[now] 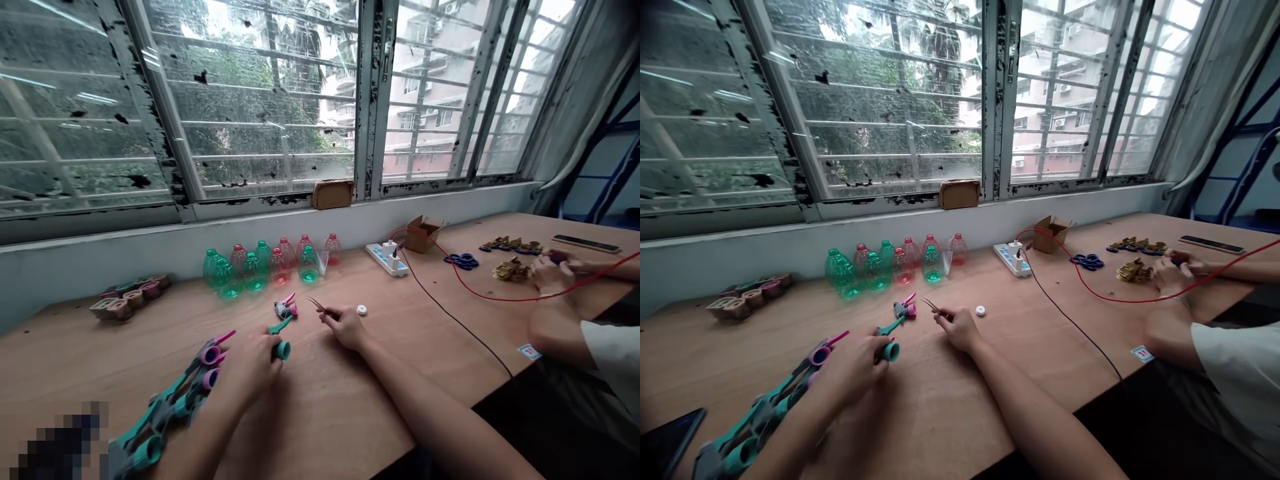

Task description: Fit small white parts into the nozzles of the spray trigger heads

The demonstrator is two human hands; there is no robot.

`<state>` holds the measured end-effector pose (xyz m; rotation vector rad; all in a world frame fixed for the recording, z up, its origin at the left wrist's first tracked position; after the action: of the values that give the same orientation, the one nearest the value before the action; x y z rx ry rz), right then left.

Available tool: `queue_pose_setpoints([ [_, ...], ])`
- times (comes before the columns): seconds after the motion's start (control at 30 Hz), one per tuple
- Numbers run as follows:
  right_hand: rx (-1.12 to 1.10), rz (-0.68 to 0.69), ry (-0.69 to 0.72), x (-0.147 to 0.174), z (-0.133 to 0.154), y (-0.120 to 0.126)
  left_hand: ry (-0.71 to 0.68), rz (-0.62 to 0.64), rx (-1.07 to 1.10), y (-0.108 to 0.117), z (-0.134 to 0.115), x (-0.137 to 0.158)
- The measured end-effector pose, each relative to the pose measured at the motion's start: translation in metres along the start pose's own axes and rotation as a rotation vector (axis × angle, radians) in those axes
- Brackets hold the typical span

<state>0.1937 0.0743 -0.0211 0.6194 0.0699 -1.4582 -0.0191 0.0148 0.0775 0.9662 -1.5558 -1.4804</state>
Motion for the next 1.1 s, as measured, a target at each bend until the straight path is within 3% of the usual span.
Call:
queue_pose_setpoints([
  [0.13,-0.084,0.099,-0.009,-0.002,0.001,-0.005,0.047,0.057,-0.098,0.004,0.033,0.0],
  [0.33,-0.037,0.114,-0.015,0.0,0.003,-0.003,0.077,0.01,-0.303,0.015,0.062,-0.009],
  [0.53,0.022,0.137,0.001,-0.001,0.004,-0.002,0.116,0.169,-0.273,0.029,0.089,-0.023],
  [0.7,0.029,0.072,-0.035,-0.002,0.001,0.001,0.042,0.114,-0.074,0.025,0.066,-0.058],
  [0.83,0.004,0.036,-0.058,-0.003,-0.001,0.002,-0.023,0.081,0.014,0.001,0.03,-0.1],
  [0.93,-0.038,0.021,-0.072,-0.003,-0.003,0.002,0.018,0.081,0.034,-0.015,0.015,-0.123],
  [1.1,-0.096,-0.048,-0.063,-0.002,-0.003,0.004,0.104,0.019,0.109,-0.016,-0.003,-0.119],
])
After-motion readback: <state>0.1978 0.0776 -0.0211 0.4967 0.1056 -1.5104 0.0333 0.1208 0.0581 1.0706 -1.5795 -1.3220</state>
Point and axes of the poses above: each hand's wrist, its own x-axis away from the middle knuckle, its own y-axis out of the back of the hand, z = x × y, the point moved 2 cm from there along -x, towards the middle knuckle, and after that the axes turned 8 degrees about z, right-handed, at the moved point
